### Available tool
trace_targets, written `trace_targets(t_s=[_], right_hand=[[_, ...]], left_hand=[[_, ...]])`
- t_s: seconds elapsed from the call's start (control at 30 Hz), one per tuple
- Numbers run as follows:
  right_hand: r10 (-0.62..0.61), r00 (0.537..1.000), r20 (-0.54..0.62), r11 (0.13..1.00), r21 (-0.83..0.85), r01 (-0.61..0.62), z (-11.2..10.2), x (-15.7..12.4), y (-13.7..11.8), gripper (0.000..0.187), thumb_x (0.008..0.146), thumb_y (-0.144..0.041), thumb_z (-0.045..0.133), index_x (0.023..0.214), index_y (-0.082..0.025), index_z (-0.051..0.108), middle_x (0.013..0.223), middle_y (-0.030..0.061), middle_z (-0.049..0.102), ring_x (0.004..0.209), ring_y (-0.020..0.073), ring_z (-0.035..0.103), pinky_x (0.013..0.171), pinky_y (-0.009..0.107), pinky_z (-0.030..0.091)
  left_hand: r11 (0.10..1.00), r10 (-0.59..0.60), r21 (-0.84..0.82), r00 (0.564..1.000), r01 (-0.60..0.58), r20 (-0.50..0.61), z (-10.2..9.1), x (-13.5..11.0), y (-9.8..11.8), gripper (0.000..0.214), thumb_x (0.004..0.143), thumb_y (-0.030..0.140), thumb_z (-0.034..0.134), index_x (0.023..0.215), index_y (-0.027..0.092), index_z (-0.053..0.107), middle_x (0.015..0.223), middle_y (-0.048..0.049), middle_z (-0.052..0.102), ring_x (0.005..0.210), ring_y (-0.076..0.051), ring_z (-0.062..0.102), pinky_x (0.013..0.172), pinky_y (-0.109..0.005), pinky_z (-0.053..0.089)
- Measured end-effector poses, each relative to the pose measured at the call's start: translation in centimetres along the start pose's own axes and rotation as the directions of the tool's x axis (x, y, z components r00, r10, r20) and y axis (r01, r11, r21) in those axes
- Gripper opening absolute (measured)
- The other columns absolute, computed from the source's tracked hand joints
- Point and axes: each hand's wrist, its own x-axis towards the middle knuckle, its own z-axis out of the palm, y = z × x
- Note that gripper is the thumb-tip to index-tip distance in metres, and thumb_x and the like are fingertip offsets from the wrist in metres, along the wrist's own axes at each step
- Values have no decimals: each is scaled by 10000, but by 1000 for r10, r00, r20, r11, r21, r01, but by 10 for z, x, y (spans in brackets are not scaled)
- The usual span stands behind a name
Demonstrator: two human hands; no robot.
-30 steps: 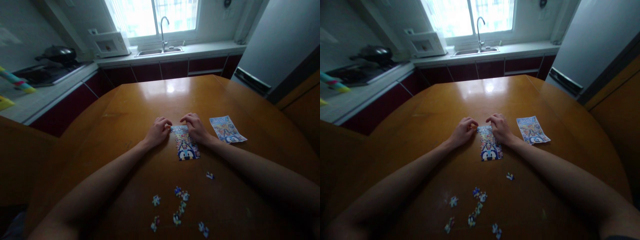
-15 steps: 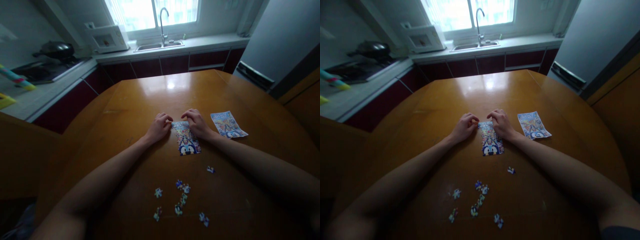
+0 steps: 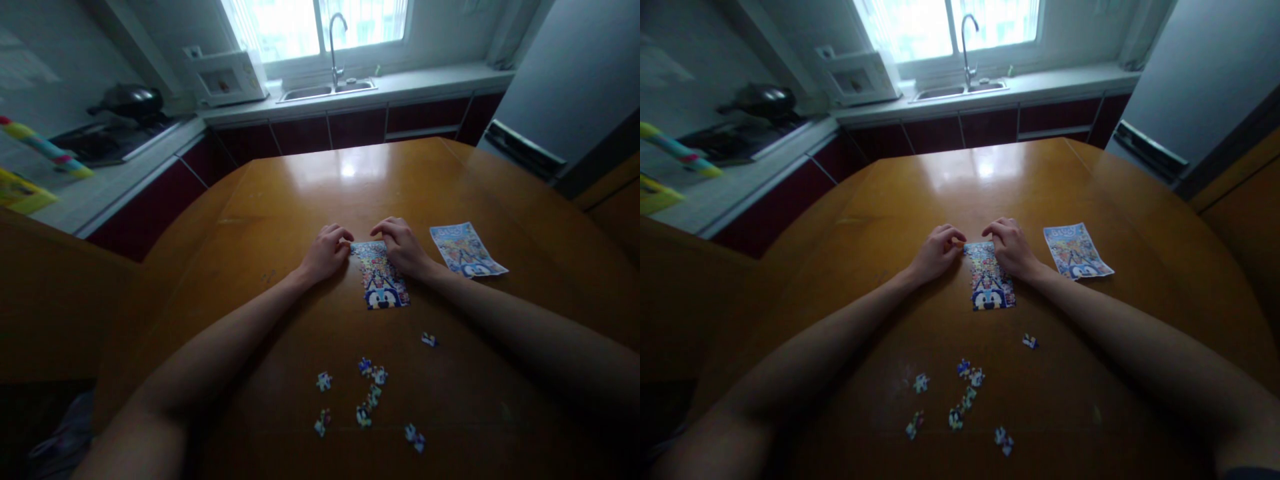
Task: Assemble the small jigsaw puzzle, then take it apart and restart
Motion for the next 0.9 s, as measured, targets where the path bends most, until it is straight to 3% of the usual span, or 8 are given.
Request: trace_targets(t_s=[0.9], right_hand=[[-10, 1000, -1, 1000, -6, 10, 0, 0, 1, 274, 914, -158, 434, 854, -223, 694, 906, 80, 648, 964, 249, 564, 873, 413, 430]], left_hand=[[1000, -17, -18, 1000, 17, 16, -1, 0, 1, 157, 850, 81, 554, 923, 176, 656, 957, -48, 620, 918, -182, 563, 830, -327, 493]])
